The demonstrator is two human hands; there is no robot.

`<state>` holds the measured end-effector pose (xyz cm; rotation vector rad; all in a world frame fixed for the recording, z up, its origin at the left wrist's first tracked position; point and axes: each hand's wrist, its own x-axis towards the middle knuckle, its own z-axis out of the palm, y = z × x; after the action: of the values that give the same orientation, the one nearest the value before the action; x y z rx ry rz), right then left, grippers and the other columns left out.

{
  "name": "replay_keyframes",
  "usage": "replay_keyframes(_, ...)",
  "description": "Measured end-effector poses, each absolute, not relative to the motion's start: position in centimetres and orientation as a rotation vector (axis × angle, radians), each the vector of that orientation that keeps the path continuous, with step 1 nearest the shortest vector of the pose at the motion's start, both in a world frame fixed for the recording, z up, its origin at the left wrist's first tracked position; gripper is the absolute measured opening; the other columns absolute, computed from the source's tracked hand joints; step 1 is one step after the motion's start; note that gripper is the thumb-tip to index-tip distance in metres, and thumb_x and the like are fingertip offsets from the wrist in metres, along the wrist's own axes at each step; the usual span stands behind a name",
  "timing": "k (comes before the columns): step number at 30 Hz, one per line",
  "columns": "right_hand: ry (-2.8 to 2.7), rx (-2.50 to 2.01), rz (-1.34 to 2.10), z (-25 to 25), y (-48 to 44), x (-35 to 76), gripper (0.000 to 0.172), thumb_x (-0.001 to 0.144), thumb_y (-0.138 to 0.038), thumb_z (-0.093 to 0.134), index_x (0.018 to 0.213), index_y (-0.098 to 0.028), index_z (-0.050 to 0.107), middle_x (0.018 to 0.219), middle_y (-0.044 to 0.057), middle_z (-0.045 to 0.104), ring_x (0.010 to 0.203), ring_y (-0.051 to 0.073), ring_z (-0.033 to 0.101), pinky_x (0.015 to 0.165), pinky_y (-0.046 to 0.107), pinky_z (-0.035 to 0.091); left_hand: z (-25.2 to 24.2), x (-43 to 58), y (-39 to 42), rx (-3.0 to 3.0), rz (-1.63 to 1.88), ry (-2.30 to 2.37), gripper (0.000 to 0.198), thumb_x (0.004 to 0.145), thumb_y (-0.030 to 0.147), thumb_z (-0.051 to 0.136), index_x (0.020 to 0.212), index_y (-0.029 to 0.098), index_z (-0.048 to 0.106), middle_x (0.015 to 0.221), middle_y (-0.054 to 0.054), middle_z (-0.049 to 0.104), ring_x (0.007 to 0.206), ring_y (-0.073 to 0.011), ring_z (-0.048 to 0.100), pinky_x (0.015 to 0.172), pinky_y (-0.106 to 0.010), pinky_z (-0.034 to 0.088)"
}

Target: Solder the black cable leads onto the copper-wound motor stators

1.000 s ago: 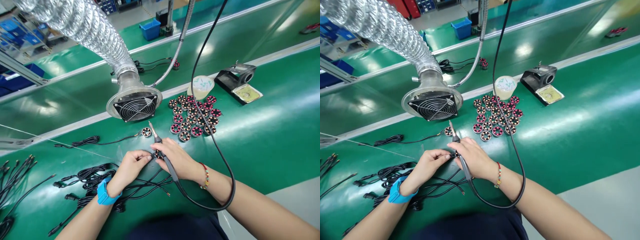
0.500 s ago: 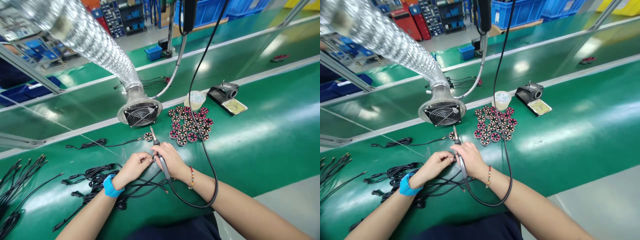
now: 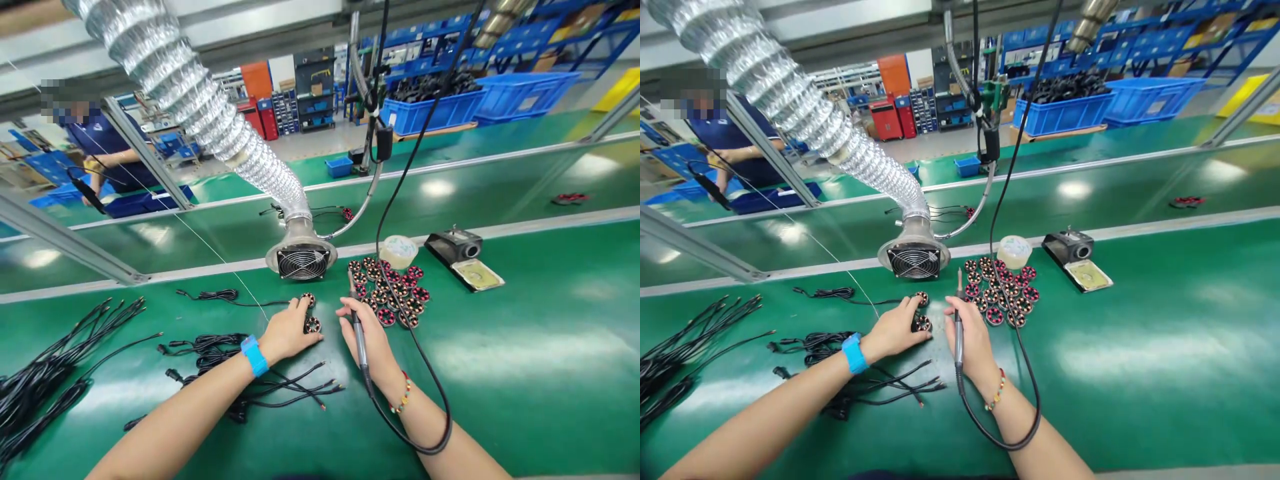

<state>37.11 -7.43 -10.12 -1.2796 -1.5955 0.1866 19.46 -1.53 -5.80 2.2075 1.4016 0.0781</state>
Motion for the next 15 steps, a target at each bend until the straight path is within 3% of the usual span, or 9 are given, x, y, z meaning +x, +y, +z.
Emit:
replay_keyframes(4,-1.581,-1.254,0.161,-9.5,-7.5,37.2,0.033,0.087,-0.013,0.048,0.119,-0.022,0.05,0.089,0.004,0.067,0.084,0.018,0.065,0.079,0.034,0.056,-5.9,19.6,-1.1,2.266,0.033,1.433,0.051,0.08,0.029,0.055,0.129,0.017,0.047,0.121,-0.013,0.06,0.107,-0.0283,0.061,0.088,-0.035,0.046)
replay_keyframes(11,-1.622,-1.287,0.153,-9.4,-7.3,37.6,0.028,0.09,-0.019,0.047,0.118,-0.022,0.052,0.086,0.003,0.068,0.078,0.017,0.069,0.074,0.029,0.058,-5.1,15.0,3.6,2.182,0.088,1.631,0.03,0.084,0.026,0.054,0.112,0.015,0.056,0.095,-0.009,0.07,0.086,-0.0227,0.066,0.073,-0.03,0.048)
replay_keyframes(15,-1.697,-1.345,0.138,-10.5,-7.2,37.9,0.027,0.092,-0.023,0.047,0.118,-0.024,0.051,0.087,0.002,0.07,0.08,0.017,0.07,0.076,0.029,0.058,-4.6,13.9,10.8,2.111,0.229,1.784,0.032,0.089,0.029,0.054,0.117,0.013,0.054,0.103,-0.01,0.067,0.092,-0.0206,0.064,0.082,-0.035,0.05)
